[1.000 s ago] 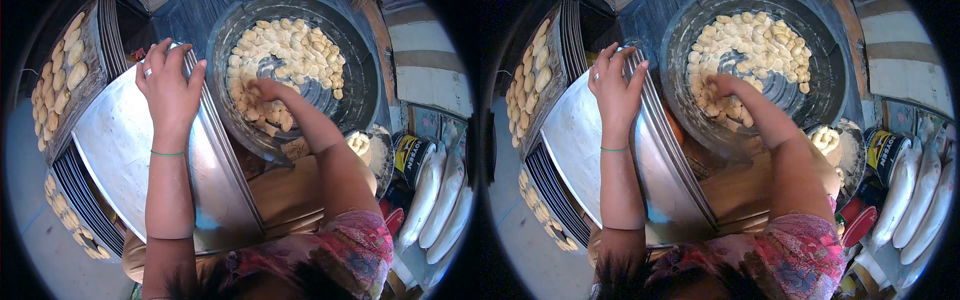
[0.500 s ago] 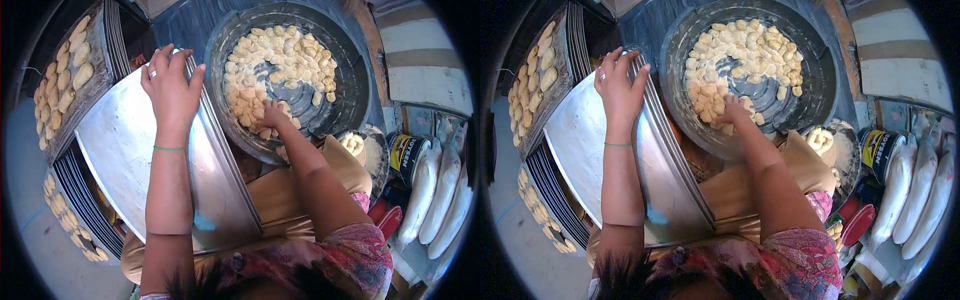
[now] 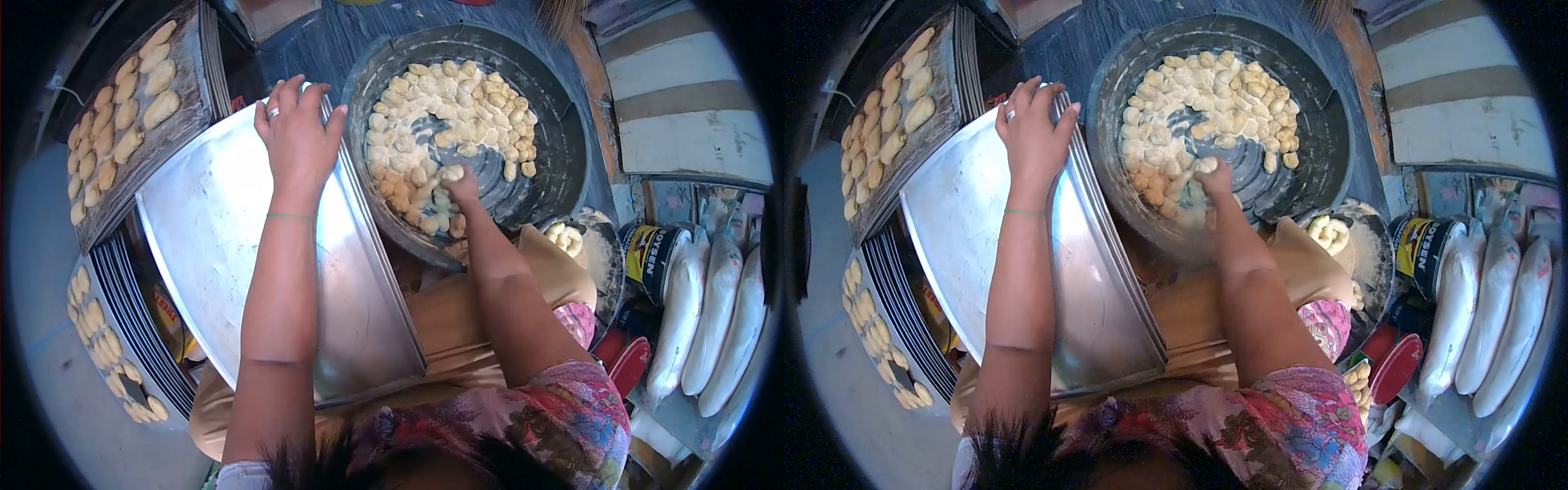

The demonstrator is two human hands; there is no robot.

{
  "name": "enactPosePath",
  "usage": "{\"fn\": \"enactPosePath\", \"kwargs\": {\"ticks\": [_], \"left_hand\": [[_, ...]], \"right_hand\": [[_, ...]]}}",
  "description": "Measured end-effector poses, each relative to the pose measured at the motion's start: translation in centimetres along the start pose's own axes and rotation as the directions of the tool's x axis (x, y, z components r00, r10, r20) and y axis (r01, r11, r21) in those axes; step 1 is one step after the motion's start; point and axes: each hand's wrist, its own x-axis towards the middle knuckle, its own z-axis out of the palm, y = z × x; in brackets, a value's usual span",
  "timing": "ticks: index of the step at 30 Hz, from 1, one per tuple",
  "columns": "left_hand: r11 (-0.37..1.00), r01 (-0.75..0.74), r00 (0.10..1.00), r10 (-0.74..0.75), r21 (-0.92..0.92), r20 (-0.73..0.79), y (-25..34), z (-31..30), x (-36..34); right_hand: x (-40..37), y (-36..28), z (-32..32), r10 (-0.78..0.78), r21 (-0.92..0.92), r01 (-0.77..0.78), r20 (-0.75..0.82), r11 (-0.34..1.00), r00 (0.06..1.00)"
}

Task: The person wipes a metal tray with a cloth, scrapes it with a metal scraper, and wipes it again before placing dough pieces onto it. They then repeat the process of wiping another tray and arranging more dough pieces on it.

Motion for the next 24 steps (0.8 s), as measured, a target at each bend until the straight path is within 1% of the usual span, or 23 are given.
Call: {"fn": "enactPosePath", "kwargs": {"ticks": [1,2,3,5,7,9,10,11,12,13,14,15,16,17,18,19,20,21,22,24], "left_hand": [[1.0,0.003,1.0,-0.003,-0.001,-0.005,0.0,0.0,-0.1],[1.0,0.012,1.0,-0.012,-0.009,-0.006,0.1,0.0,-0.1],[1.0,0.014,1.0,-0.014,-0.016,-0.01,0.0,0.2,-0.2],[0.999,0.02,0.999,-0.021,-0.028,-0.028,-0.4,0.6,-0.1],[0.988,0.028,0.999,-0.034,-0.15,-0.036,-0.4,0.5,-0.1],[0.971,0.035,0.998,-0.047,-0.236,-0.045,-1.0,0.3,0.0],[0.953,-0.002,0.999,-0.009,-0.301,-0.036,-1.5,-0.3,0.0],[0.787,0.14,0.99,-0.129,-0.601,0.062,-1.8,-1.6,-0.4],[0.511,0.269,0.961,-0.202,-0.817,0.19,-1.9,-2.8,-0.7],[0.162,0.369,0.918,-0.216,-0.915,0.332,-1.9,-4.0,-1.1],[0.003,0.36,0.905,-0.245,-0.933,0.348,-2.3,-5.0,-2.0],[-0.007,0.351,0.882,-0.333,-0.936,0.333,-2.7,-6.2,-3.1],[0.064,0.439,0.813,-0.453,-0.896,0.366,-3.2,-7.7,-4.1],[0.191,0.34,0.89,-0.381,-0.921,0.25,-5.5,-7.3,-5.1],[0.026,0.316,0.866,-0.417,-0.948,0.277,-6.1,-8.1,-6.7],[-0.087,0.271,0.868,-0.409,-0.959,0.283,-7.2,-8.3,-8.2],[-0.215,0.206,0.874,-0.398,-0.955,0.278,-8.9,-7.8,-9.5],[-0.332,0.125,0.901,-0.356,-0.935,0.247,-9.6,-7.7,-10.5],[-0.318,0.137,0.911,-0.331,-0.938,0.246,-9.7,-8.2,-11.1],[-0.295,0.163,0.913,-0.317,-0.942,0.257,-9.8,-8.2,-11.5]], "right_hand": [[-0.1,-0.8,-0.8,0.062,0.116,-0.057,-0.047,0.992,0.997],[-0.4,-1.3,-2.2,0.106,0.149,-0.103,-0.016,0.983,0.994],[-1.2,-3.4,-3.7,0.147,0.187,-0.148,0.018,0.971,0.989],[-3.2,-9.2,-7.5,0.115,0.358,-0.112,0.011,0.927,0.993],[-5.7,-15.1,-11.4,0.078,0.503,-0.079,0.021,0.861,0.997],[-7.5,-20.1,-14.5,-0.087,0.588,0.032,0.065,0.808,0.994],[-8.4,-22.0,-15.4,-0.259,0.654,0.149,0.073,0.741,0.963],[-9.2,-24.0,-16.5,-0.423,0.718,0.255,0.061,0.648,0.904],[-11.1,-26.5,-17.6,-0.503,0.731,0.281,0.099,0.622,0.858],[-13.5,-29.0,-18.5,-0.577,0.743,0.305,0.132,0.596,0.806],[-16.0,-31.3,-19.1,-0.647,0.759,0.318,0.173,0.568,0.743],[-18.0,-33.1,-18.9,-0.706,0.775,0.327,0.207,0.541,0.677],[-19.3,-34.3,-17.9,-0.756,0.787,0.305,0.286,0.536,0.589],[-20.5,-35.2,-16.8,-0.791,0.796,0.281,0.357,0.536,0.497],[-21.8,-35.9,-15.3,-0.792,0.769,0.277,0.441,0.576,0.422],[-22.7,-36.3,-13.8,-0.782,0.739,0.278,0.519,0.613,0.345],[-23.0,-36.3,-12.5,-0.81,0.626,0.516,0.489,0.585,0.325],[-22.9,-35.9,-11.7,-0.831,0.466,0.717,0.471,0.518,0.295],[-22.1,-35.6,-11.6,-0.829,0.484,0.688,0.447,0.54,0.337],[-19.4,-33.8,-12.6,-0.734,0.498,0.541,0.408,0.677,0.543]]}}
